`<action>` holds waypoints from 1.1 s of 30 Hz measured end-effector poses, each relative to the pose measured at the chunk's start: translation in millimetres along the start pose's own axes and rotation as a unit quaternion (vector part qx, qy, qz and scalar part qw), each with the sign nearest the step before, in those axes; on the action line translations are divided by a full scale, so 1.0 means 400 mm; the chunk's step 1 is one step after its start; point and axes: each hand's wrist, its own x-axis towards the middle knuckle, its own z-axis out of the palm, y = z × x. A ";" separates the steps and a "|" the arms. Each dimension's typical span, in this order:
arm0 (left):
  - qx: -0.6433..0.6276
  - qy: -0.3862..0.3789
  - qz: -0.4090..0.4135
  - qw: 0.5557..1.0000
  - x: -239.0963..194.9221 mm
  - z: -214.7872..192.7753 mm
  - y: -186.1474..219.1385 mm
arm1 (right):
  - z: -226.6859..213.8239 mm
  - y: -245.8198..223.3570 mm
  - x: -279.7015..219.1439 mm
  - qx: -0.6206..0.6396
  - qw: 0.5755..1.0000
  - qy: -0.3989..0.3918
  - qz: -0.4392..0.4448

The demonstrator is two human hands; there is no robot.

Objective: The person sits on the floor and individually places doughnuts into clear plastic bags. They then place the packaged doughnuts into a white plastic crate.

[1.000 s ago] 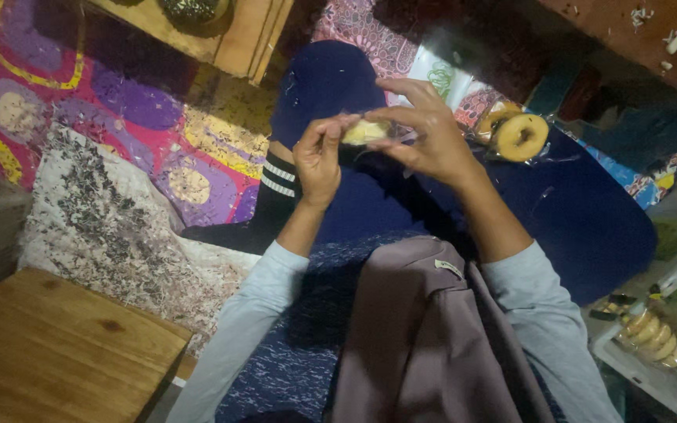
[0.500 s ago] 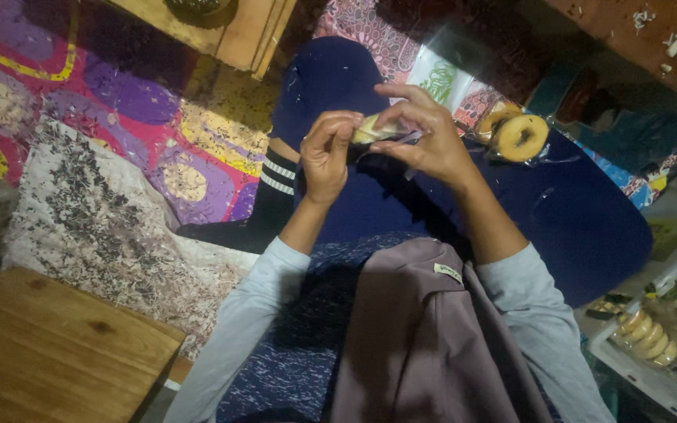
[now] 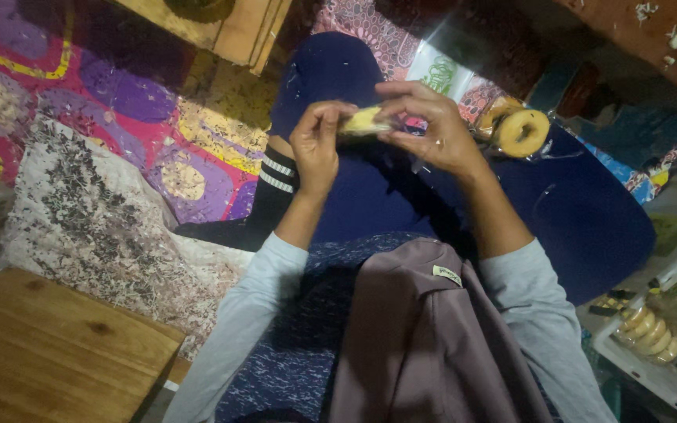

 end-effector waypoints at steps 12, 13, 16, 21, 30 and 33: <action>-0.022 0.079 0.009 0.997 0.057 0.007 -0.049 | 0.048 0.039 0.044 0.051 0.975 0.191 0.097; -0.025 0.098 0.027 0.995 0.060 0.012 -0.051 | 0.056 0.041 0.047 0.059 0.973 0.211 0.074; -0.015 0.096 0.055 0.994 0.040 0.013 -0.039 | 0.098 0.050 0.035 0.137 0.951 0.248 0.123; 0.162 0.072 0.020 0.984 -0.093 -0.047 0.011 | 0.181 0.113 -0.054 -0.019 0.962 0.144 0.232; 0.296 0.081 -0.014 0.952 -0.173 -0.111 0.005 | 0.083 0.179 -0.136 -0.140 0.948 0.257 0.123; 0.322 0.000 0.052 0.945 -0.173 -0.065 0.011 | 0.131 0.125 -0.169 -0.046 0.969 0.236 0.051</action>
